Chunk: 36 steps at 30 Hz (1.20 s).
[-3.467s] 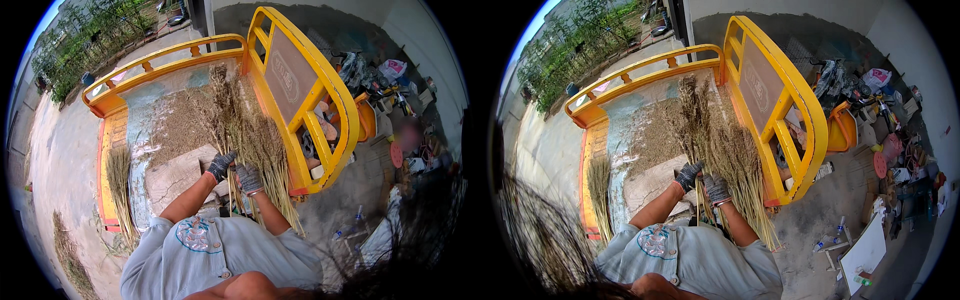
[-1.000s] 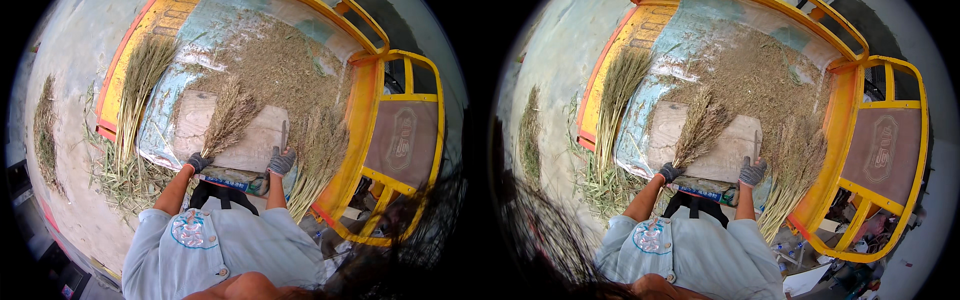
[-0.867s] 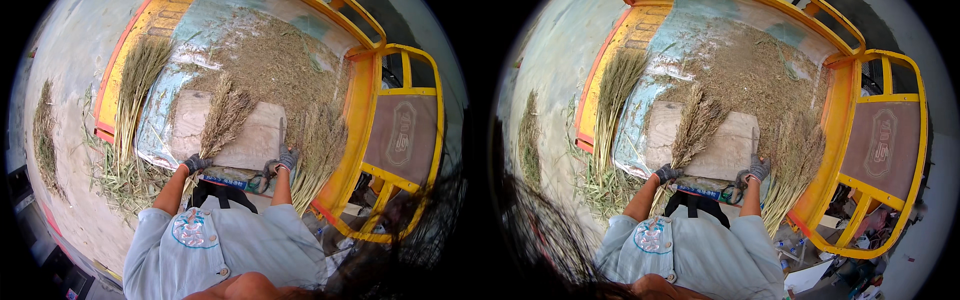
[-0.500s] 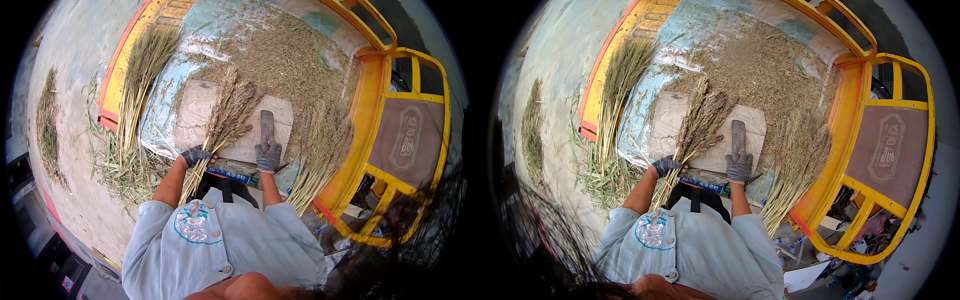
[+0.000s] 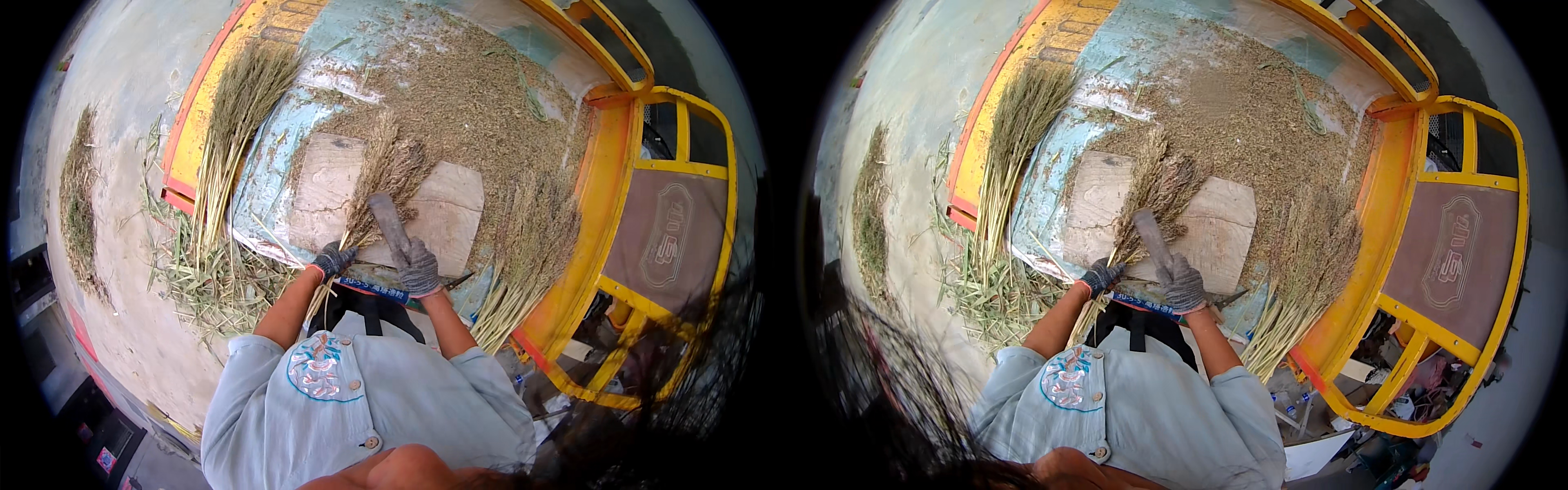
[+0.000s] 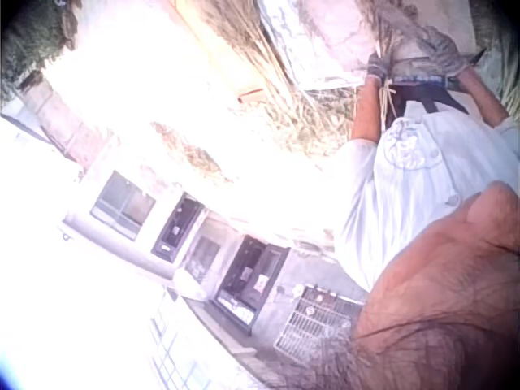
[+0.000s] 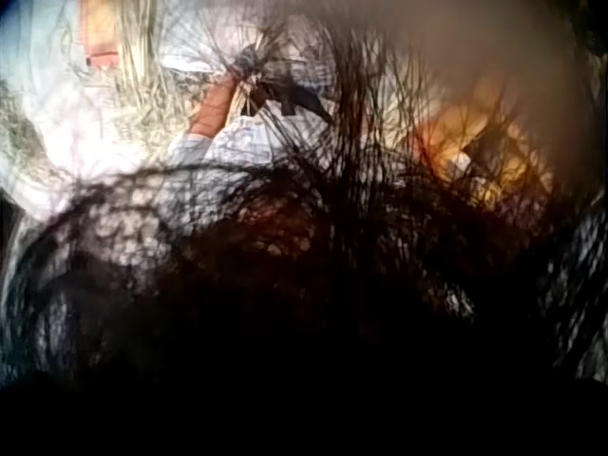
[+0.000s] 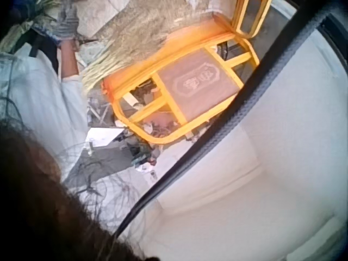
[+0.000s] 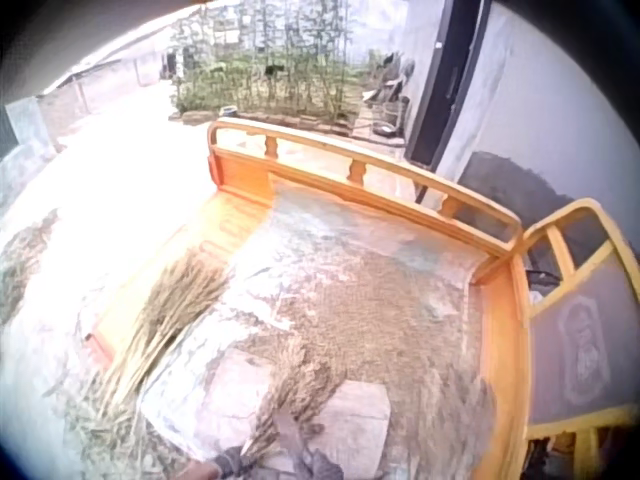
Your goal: The person repeatedly strikes bundles of dried grain stalks against a wooden board to separate the grain from the stalks. The person holds the bundles with both hands and uses a rhythmic motion to thresh the grain, which falls onto a tarp in the bed of a yellow utility vehicle.
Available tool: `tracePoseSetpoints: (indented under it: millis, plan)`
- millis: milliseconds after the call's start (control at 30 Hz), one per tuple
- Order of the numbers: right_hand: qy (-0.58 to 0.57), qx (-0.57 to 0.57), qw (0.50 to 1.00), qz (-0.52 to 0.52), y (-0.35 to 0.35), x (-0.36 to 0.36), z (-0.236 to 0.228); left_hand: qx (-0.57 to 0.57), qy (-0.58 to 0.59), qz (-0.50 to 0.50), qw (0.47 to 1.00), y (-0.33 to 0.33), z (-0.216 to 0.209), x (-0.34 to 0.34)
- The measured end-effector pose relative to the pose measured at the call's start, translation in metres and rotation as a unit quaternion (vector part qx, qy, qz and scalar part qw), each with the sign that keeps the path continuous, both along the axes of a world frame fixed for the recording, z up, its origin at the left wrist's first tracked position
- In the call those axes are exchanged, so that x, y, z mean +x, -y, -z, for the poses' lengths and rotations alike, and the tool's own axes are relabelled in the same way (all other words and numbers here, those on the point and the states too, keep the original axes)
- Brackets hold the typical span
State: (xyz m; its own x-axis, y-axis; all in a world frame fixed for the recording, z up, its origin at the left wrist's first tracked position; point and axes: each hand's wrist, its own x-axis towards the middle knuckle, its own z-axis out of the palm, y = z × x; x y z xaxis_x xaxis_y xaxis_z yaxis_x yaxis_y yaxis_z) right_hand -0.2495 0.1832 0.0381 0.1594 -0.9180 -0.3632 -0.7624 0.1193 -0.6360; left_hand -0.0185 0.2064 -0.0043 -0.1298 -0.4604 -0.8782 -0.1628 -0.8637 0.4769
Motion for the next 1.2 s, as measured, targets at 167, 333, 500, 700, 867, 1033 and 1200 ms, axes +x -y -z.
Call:
tracePoseSetpoints:
  millis: [167,333,500,700,867,1033,1200]
  plan:
    - [-0.083,-0.194,0.884,-0.417,0.017,0.028,0.021,-0.19,0.232,0.19,0.935,-0.038,0.075,-0.002]
    - [-0.245,-0.025,0.925,-0.288,0.138,-0.019,0.067,-0.163,0.245,0.148,0.944,-0.031,0.032,0.003]
    - [-0.232,-0.072,0.968,0.055,0.165,-0.042,0.047,-0.161,0.237,0.172,0.943,-0.022,0.034,0.015]
    - [-0.084,-0.21,0.935,-0.273,0.012,0.038,0.021,-0.113,0.214,0.214,0.946,-0.013,0.034,0.016]
    - [-0.152,-0.041,0.953,-0.257,0.086,0.03,0.076,-0.133,0.256,0.178,0.941,-0.022,0.032,0.015]
    - [-0.219,-0.06,0.974,-0.003,0.177,-0.046,0.075,-0.129,0.288,0.232,0.92,-0.025,0.029,0.027]
    - [-0.183,-0.212,0.96,-0.008,0.1,-0.004,0.011,-0.074,0.361,0.3,0.88,-0.018,-0.003,0.023]
